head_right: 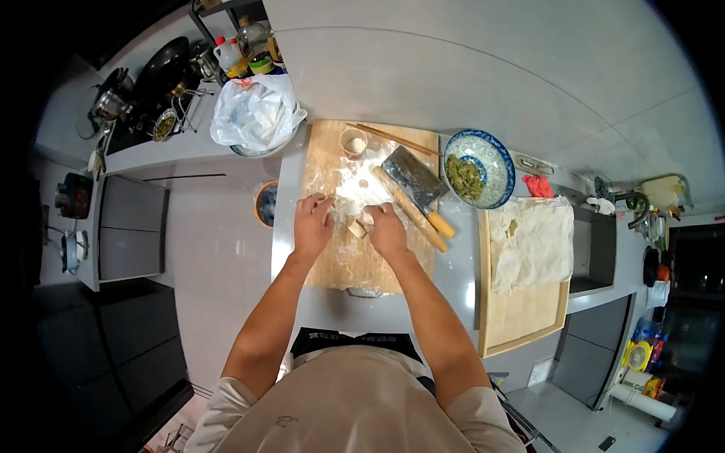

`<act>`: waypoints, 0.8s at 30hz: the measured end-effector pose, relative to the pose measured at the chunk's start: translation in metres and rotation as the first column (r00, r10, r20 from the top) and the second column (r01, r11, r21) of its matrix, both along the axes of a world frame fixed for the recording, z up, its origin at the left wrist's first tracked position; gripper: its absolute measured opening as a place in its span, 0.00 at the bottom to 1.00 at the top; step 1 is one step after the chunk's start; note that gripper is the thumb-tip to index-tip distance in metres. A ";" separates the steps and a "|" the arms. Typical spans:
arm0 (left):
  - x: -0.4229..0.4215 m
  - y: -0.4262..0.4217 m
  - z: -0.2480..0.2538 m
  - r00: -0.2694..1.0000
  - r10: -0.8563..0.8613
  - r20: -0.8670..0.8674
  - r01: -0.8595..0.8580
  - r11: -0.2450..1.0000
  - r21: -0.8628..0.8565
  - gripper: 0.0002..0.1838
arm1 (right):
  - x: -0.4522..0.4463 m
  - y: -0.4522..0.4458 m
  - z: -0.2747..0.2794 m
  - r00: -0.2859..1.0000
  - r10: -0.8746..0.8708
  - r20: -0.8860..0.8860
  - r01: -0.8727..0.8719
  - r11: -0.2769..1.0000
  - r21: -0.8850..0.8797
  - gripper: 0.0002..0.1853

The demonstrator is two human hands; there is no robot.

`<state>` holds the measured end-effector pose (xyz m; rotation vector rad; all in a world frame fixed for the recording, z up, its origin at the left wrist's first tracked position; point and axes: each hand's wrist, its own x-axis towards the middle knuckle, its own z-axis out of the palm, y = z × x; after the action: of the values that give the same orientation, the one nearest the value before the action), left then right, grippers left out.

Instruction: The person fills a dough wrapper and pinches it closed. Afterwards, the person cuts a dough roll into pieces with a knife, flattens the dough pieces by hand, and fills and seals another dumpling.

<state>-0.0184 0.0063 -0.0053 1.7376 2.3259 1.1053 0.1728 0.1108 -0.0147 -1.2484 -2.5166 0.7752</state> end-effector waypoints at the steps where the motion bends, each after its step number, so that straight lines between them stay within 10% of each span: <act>1: 0.005 -0.001 -0.001 1.000 0.000 0.002 0.000 1.000 0.003 0.23 | 0.001 0.003 -0.007 0.996 0.032 -0.085 -0.032 0.999 0.005 0.21; 3: 0.021 -0.003 -0.003 0.935 -0.008 0.355 0.013 1.000 -0.011 0.22 | 0.003 0.003 -0.013 0.974 -0.049 -0.223 0.006 0.982 -0.188 0.21; 5: 0.030 -0.007 -0.006 0.940 -0.058 0.336 0.057 0.998 0.013 0.20 | 0.004 -0.002 -0.014 0.928 -0.156 -0.338 0.017 0.925 -0.381 0.22; 8: 0.041 -0.011 -0.005 0.382 -0.019 0.924 0.072 0.997 -0.009 0.18 | 0.002 -0.016 0.010 0.813 -0.272 -0.515 -0.099 0.806 -0.583 0.19; 14: 0.020 -0.025 -0.010 0.074 0.133 0.988 0.122 0.982 -0.141 0.14 | 0.001 -0.027 0.034 0.915 -0.011 -0.404 -0.136 0.933 -0.333 0.19; 24: 0.012 -0.043 -0.008 -0.026 0.099 0.995 0.232 0.969 -0.090 0.09 | -0.009 -0.041 0.042 0.899 0.113 -0.424 -0.263 0.912 -0.315 0.14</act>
<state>-0.0062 -0.0371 -0.0136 0.3782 1.1842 1.2760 0.1637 0.0699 0.0275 -0.8219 -2.2370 1.4411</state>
